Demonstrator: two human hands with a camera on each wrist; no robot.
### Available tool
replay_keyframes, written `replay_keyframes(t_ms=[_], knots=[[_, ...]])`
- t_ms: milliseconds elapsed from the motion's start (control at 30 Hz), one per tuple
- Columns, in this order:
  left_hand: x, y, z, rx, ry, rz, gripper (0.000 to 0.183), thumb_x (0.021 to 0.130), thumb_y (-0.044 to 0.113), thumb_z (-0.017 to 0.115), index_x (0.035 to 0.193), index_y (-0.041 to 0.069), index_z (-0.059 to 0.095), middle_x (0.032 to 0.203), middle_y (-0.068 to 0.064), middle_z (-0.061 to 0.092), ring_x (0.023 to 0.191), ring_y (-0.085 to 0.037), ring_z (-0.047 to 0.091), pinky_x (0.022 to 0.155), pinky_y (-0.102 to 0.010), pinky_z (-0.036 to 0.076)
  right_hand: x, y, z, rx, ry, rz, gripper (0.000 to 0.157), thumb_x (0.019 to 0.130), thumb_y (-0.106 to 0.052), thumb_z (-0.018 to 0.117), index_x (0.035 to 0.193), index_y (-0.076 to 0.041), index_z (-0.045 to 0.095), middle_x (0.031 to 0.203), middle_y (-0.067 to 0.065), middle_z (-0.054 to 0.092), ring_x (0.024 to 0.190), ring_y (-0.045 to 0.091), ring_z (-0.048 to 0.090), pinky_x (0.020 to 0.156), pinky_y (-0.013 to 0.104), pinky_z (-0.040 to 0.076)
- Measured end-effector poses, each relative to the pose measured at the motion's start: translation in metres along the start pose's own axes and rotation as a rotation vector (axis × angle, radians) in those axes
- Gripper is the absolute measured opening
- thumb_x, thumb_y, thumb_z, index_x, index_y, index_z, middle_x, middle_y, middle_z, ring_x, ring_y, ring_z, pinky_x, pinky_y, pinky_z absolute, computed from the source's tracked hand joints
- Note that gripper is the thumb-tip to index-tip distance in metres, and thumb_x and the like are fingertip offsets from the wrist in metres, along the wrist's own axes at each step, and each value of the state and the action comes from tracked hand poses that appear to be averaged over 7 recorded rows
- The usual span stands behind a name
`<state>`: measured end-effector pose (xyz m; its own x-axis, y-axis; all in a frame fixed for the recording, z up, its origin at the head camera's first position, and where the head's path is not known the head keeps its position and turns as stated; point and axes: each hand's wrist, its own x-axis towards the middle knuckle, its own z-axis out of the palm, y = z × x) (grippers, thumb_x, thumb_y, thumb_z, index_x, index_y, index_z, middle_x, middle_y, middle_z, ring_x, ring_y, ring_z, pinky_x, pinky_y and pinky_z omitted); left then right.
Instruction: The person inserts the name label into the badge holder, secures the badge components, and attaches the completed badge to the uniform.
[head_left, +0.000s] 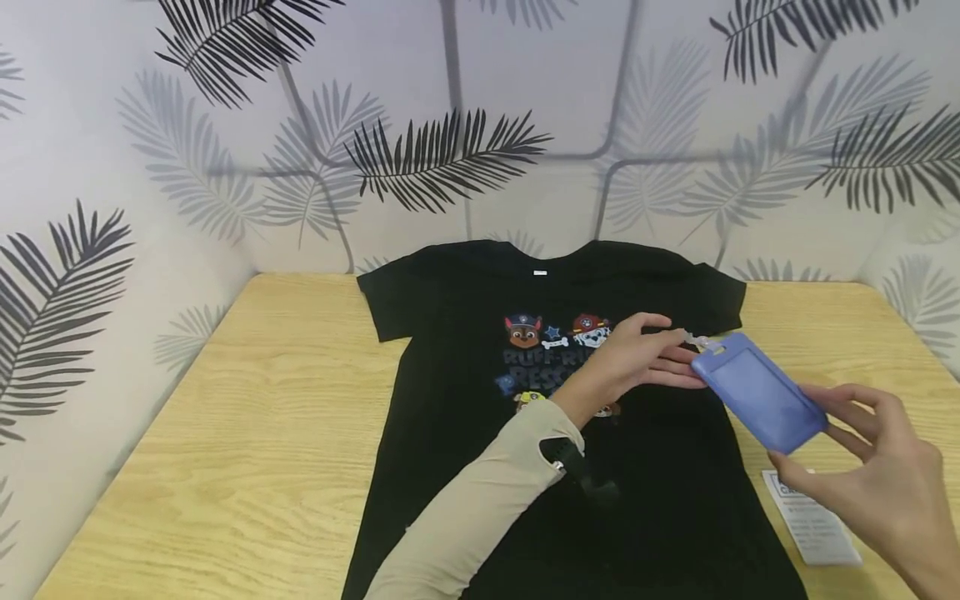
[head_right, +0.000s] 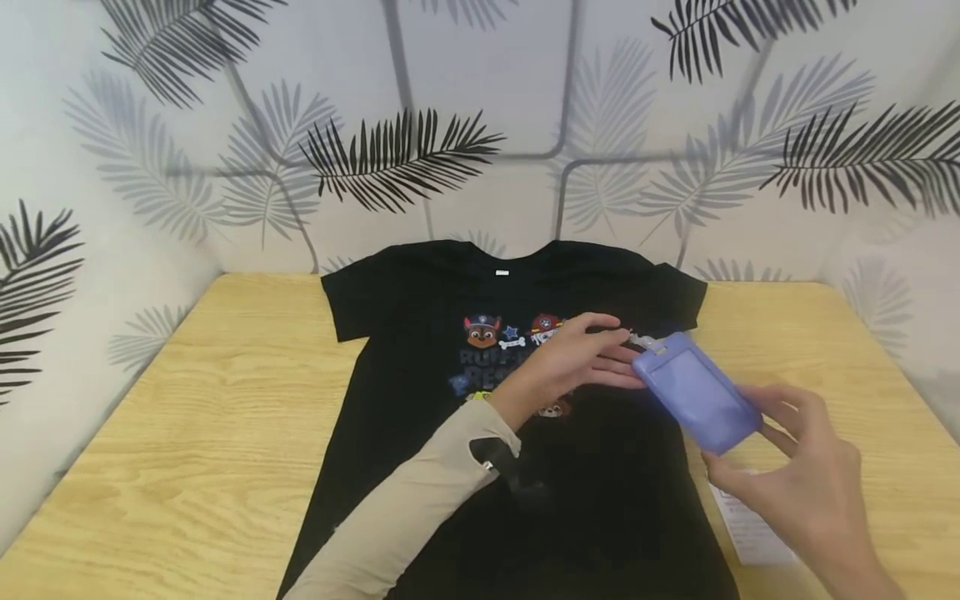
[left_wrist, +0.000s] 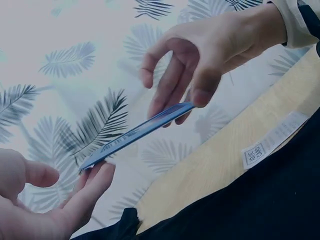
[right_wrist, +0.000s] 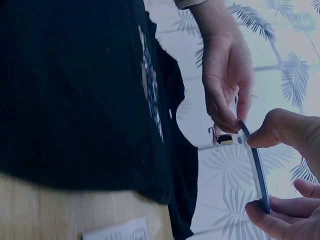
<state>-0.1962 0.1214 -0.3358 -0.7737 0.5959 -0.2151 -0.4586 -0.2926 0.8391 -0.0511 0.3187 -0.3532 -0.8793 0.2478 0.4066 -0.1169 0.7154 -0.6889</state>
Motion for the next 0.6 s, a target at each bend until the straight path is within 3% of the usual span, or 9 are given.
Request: replay_keyframes(t_ms=[133, 267, 400, 500, 600], knots=[[-0.009, 0.007, -0.017, -0.023, -0.056, -0.069, 0.010, 0.101, 0.007, 0.049, 0.104, 0.000, 0.055, 0.097, -0.022, 0.064, 0.113, -0.053, 0.053, 0.092, -0.054, 0.047, -0.002, -0.009, 0.004, 0.036, -0.034, -0.079, 0.090, 0.044, 0.013, 0.090, 0.120, -0.003, 0.044, 0.116, -0.032, 0.053, 0.098, -0.025, 0.046, 0.075, 0.000, 0.040], [-0.019, 0.011, -0.031, -0.027, -0.075, -0.107, 0.017, 0.101, 0.006, 0.048, 0.087, 0.003, 0.058, 0.098, -0.019, 0.063, 0.115, -0.051, 0.053, 0.092, -0.052, 0.048, -0.004, -0.018, 0.008, 0.080, -0.064, -0.155, 0.092, 0.042, 0.016, 0.089, 0.119, 0.002, 0.042, 0.119, -0.029, 0.055, 0.106, -0.020, 0.048, 0.078, 0.002, 0.041], [-0.031, 0.014, -0.041, -0.041, -0.090, -0.179, 0.012, 0.100, 0.005, 0.050, 0.099, -0.003, 0.059, 0.104, -0.022, 0.062, 0.118, -0.049, 0.051, 0.095, -0.050, 0.047, -0.008, -0.025, 0.011, 0.130, -0.096, -0.218, 0.088, 0.041, 0.020, 0.087, 0.115, 0.006, 0.042, 0.121, -0.026, 0.058, 0.110, -0.015, 0.051, 0.081, 0.003, 0.042], [-0.040, 0.017, -0.048, -0.032, -0.105, -0.249, 0.023, 0.100, 0.006, 0.050, 0.117, -0.010, 0.053, 0.108, -0.027, 0.062, 0.120, -0.049, 0.050, 0.097, -0.050, 0.045, -0.011, -0.028, 0.013, 0.133, -0.115, -0.244, 0.088, 0.040, 0.020, 0.087, 0.115, 0.006, 0.042, 0.122, -0.026, 0.057, 0.112, -0.014, 0.050, 0.082, 0.004, 0.042], [-0.046, 0.018, -0.058, 0.050, -0.118, -0.288, 0.024, 0.101, 0.011, 0.051, 0.115, -0.008, 0.054, 0.107, -0.027, 0.064, 0.116, -0.046, 0.055, 0.094, -0.048, 0.048, -0.014, -0.029, 0.015, 0.124, -0.132, -0.262, 0.091, 0.039, 0.019, 0.088, 0.116, 0.004, 0.042, 0.123, -0.027, 0.055, 0.113, -0.015, 0.049, 0.083, 0.004, 0.042]])
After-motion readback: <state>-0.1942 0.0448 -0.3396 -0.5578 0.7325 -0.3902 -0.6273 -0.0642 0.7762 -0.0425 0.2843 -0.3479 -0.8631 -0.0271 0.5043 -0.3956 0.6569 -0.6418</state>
